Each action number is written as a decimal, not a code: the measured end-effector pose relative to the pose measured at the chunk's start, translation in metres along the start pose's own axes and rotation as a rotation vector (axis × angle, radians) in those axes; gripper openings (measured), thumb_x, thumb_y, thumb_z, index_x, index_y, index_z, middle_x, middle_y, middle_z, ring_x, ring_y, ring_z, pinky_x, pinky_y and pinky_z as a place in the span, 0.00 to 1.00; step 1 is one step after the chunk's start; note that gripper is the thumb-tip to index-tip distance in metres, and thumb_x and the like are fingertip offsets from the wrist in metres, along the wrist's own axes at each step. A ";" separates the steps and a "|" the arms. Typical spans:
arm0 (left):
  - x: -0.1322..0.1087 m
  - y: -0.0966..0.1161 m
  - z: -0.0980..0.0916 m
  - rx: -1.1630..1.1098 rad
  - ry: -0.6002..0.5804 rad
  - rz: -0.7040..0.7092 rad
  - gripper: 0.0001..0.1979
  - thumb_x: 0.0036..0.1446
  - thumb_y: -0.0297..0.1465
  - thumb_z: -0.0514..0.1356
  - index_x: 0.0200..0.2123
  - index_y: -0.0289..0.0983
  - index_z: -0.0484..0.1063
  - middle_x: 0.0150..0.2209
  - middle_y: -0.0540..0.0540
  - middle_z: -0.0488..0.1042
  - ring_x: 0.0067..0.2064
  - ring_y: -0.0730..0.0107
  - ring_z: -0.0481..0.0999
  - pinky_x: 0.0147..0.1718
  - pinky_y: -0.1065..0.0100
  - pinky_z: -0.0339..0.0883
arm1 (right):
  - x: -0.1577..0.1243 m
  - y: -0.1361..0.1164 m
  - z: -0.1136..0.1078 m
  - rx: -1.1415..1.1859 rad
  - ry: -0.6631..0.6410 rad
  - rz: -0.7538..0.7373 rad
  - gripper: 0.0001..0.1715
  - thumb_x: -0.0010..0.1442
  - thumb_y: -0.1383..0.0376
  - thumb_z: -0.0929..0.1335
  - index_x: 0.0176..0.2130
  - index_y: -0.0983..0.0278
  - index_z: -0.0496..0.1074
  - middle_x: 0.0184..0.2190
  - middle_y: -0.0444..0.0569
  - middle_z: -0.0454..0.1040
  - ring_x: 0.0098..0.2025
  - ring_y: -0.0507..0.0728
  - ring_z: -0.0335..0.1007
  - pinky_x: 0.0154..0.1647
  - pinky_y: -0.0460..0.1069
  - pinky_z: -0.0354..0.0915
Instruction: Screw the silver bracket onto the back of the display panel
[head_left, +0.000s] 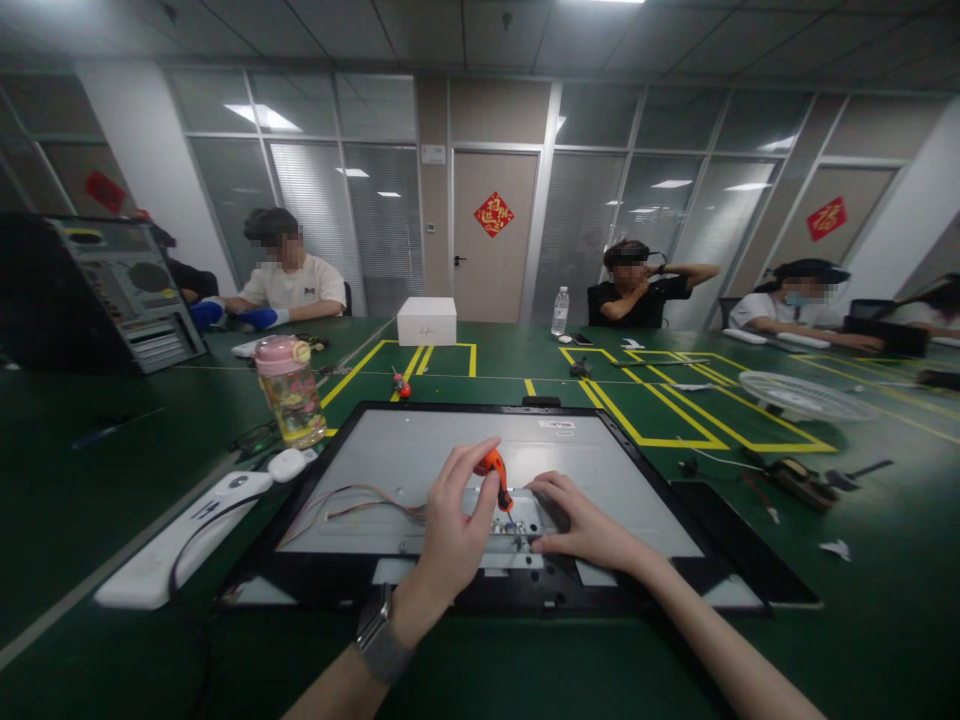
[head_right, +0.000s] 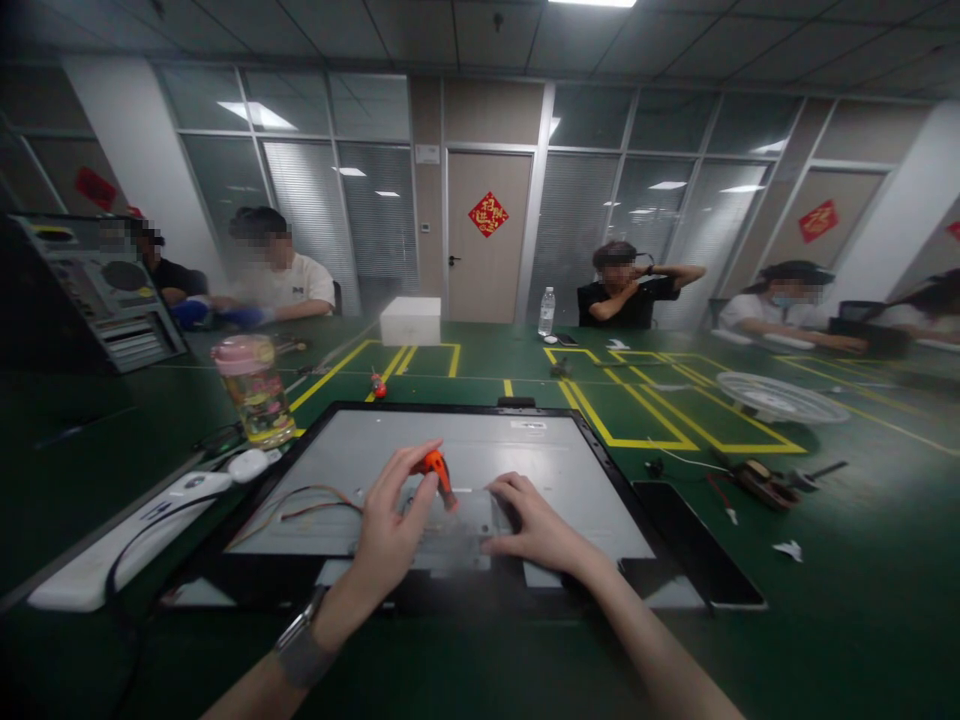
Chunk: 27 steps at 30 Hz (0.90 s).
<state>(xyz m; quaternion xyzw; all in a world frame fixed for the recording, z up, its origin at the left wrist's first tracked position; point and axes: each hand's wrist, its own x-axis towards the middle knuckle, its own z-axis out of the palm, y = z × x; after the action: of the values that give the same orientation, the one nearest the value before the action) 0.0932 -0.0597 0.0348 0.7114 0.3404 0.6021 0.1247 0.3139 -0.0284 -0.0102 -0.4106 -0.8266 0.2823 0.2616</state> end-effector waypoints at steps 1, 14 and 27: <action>0.000 0.000 0.000 -0.001 -0.004 -0.008 0.15 0.63 0.26 0.52 0.52 0.40 0.68 0.44 0.45 0.72 0.45 0.68 0.72 0.45 0.66 0.66 | 0.000 0.000 0.000 0.000 0.004 -0.002 0.36 0.49 0.55 0.75 0.55 0.62 0.66 0.53 0.54 0.62 0.57 0.64 0.59 0.60 0.57 0.56; 0.002 0.001 -0.001 -0.033 0.031 -0.048 0.12 0.62 0.29 0.55 0.48 0.39 0.72 0.41 0.44 0.74 0.44 0.66 0.74 0.44 0.64 0.68 | 0.000 -0.003 -0.002 -0.002 0.004 0.000 0.36 0.49 0.56 0.75 0.54 0.63 0.67 0.52 0.54 0.62 0.56 0.63 0.59 0.60 0.55 0.57; 0.001 0.001 -0.002 -0.032 -0.009 -0.052 0.14 0.63 0.30 0.54 0.51 0.40 0.70 0.41 0.45 0.73 0.44 0.66 0.73 0.46 0.63 0.66 | 0.001 -0.001 -0.001 -0.002 0.007 -0.013 0.35 0.48 0.56 0.76 0.54 0.61 0.66 0.52 0.52 0.63 0.55 0.63 0.60 0.59 0.57 0.58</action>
<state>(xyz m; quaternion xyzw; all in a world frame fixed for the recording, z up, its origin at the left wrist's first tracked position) 0.0915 -0.0598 0.0367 0.7030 0.3485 0.6007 0.1532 0.3139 -0.0277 -0.0085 -0.4063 -0.8288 0.2782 0.2657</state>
